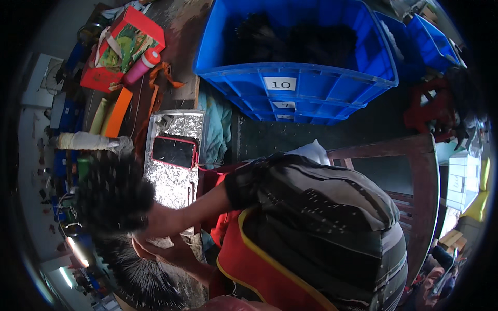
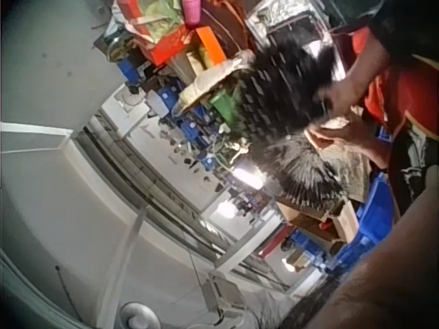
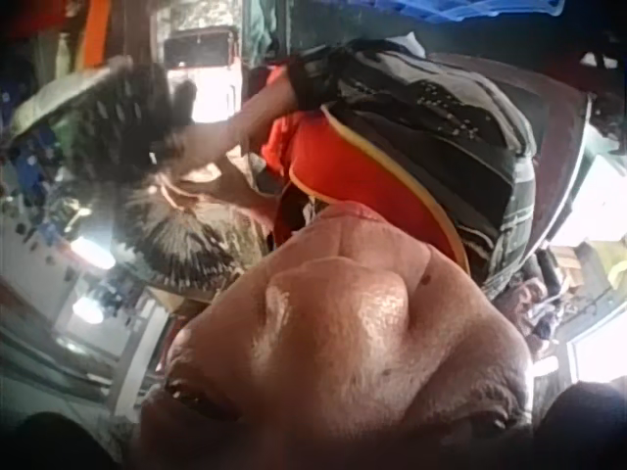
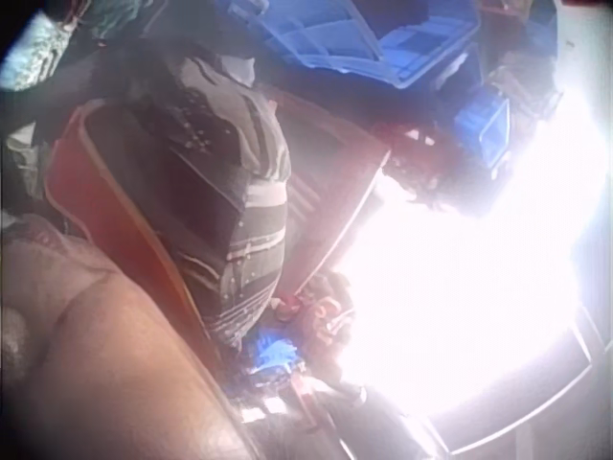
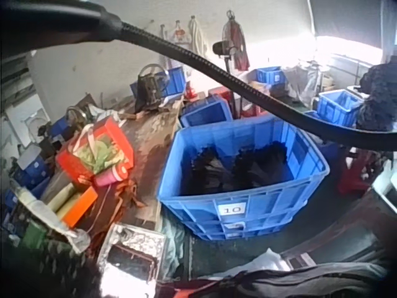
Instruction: Sorting long bristles and processing them through an industrial machine on a workbench.
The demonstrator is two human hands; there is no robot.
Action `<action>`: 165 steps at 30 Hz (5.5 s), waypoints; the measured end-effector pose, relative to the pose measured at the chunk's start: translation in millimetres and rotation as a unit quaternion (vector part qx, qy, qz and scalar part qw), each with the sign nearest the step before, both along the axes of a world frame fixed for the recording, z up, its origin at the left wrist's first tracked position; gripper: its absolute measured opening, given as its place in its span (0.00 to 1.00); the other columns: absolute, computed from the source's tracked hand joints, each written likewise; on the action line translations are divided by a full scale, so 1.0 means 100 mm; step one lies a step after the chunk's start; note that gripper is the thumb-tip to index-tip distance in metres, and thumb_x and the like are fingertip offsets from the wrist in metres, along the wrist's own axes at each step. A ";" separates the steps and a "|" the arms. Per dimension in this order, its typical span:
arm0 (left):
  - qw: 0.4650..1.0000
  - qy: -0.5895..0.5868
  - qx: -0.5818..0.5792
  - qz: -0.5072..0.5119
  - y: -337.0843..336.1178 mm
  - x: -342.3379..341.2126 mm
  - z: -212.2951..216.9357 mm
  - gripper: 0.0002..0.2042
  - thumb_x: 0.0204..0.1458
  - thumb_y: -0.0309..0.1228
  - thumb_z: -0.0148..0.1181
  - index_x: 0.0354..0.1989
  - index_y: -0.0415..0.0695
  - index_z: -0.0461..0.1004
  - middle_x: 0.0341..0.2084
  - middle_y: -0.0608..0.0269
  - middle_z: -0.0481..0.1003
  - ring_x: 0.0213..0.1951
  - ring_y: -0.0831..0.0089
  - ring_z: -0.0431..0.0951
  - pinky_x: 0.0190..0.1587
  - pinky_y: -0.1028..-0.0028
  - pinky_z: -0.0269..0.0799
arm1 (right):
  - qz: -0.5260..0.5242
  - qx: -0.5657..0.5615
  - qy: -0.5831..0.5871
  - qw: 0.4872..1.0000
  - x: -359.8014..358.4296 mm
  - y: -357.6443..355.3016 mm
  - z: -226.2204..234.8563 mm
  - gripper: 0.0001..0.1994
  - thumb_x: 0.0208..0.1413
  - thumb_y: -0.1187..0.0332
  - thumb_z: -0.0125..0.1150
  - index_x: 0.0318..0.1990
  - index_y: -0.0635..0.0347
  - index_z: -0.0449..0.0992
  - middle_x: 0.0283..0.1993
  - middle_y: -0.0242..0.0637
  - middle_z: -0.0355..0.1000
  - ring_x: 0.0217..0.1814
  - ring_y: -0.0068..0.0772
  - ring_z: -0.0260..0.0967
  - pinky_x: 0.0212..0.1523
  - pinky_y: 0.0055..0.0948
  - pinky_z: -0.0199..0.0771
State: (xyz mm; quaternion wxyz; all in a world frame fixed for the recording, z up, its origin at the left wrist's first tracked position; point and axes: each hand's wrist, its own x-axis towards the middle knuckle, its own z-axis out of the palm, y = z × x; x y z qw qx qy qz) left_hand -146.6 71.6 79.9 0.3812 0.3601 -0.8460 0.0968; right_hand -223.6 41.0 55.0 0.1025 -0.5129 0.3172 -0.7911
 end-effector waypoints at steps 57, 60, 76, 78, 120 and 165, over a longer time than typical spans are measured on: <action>0.811 0.434 0.353 0.173 -1.21 2.12 -0.55 0.14 0.45 0.27 0.56 0.42 0.38 0.70 0.35 0.63 0.71 0.37 0.77 0.70 0.40 0.77 0.66 | -0.448 0.476 0.467 0.595 -4.14 2.21 0.09 0.18 0.52 0.55 0.47 0.22 0.58 0.73 0.22 0.38 0.72 0.19 0.34 0.68 0.18 0.33 0.66; 0.850 0.330 0.353 0.210 -1.54 2.02 -0.41 0.16 0.43 0.28 0.56 0.43 0.42 0.70 0.28 0.65 0.73 0.31 0.78 0.72 0.35 0.79 0.67 | -0.514 0.435 0.371 0.639 -4.09 1.42 -0.32 0.11 0.52 0.64 0.51 0.29 0.62 0.74 0.24 0.38 0.72 0.23 0.30 0.68 0.25 0.28 0.69; 0.929 0.098 0.239 0.266 -1.98 1.95 -0.45 0.06 0.39 0.33 0.56 0.22 0.43 0.71 0.17 0.56 0.72 0.22 0.60 0.73 0.25 0.67 0.66 | 0.272 0.277 0.334 0.859 0.68 -1.09 -0.14 0.05 0.46 0.70 0.56 0.28 0.62 0.71 0.19 0.33 0.66 0.21 0.20 0.62 0.23 0.20 0.62; 0.912 0.145 0.270 0.273 -1.90 1.99 -0.38 0.06 0.39 0.33 0.55 0.23 0.44 0.71 0.19 0.57 0.73 0.24 0.60 0.74 0.26 0.67 0.67 | 0.256 0.339 0.308 0.851 0.96 -1.28 -0.07 0.08 0.47 0.66 0.56 0.32 0.62 0.72 0.21 0.33 0.68 0.23 0.21 0.64 0.25 0.21 0.63; 0.755 0.495 0.409 0.129 -2.14 2.07 0.01 0.25 0.39 0.34 0.64 0.44 0.32 0.64 0.38 0.51 0.70 0.41 0.67 0.71 0.44 0.71 0.64 | 0.122 0.164 0.404 0.892 1.94 -2.25 -0.16 0.10 0.41 0.68 0.52 0.34 0.59 0.71 0.28 0.44 0.69 0.34 0.49 0.67 0.35 0.41 0.67; 0.573 0.732 0.364 0.062 -2.10 2.39 -0.19 0.16 0.33 0.16 0.57 0.36 0.34 0.69 0.33 0.58 0.71 0.34 0.66 0.72 0.35 0.72 0.69 | 0.172 0.298 0.233 0.910 1.79 -2.33 -0.05 0.12 0.46 0.68 0.51 0.36 0.67 0.71 0.29 0.41 0.69 0.33 0.34 0.67 0.35 0.29 0.67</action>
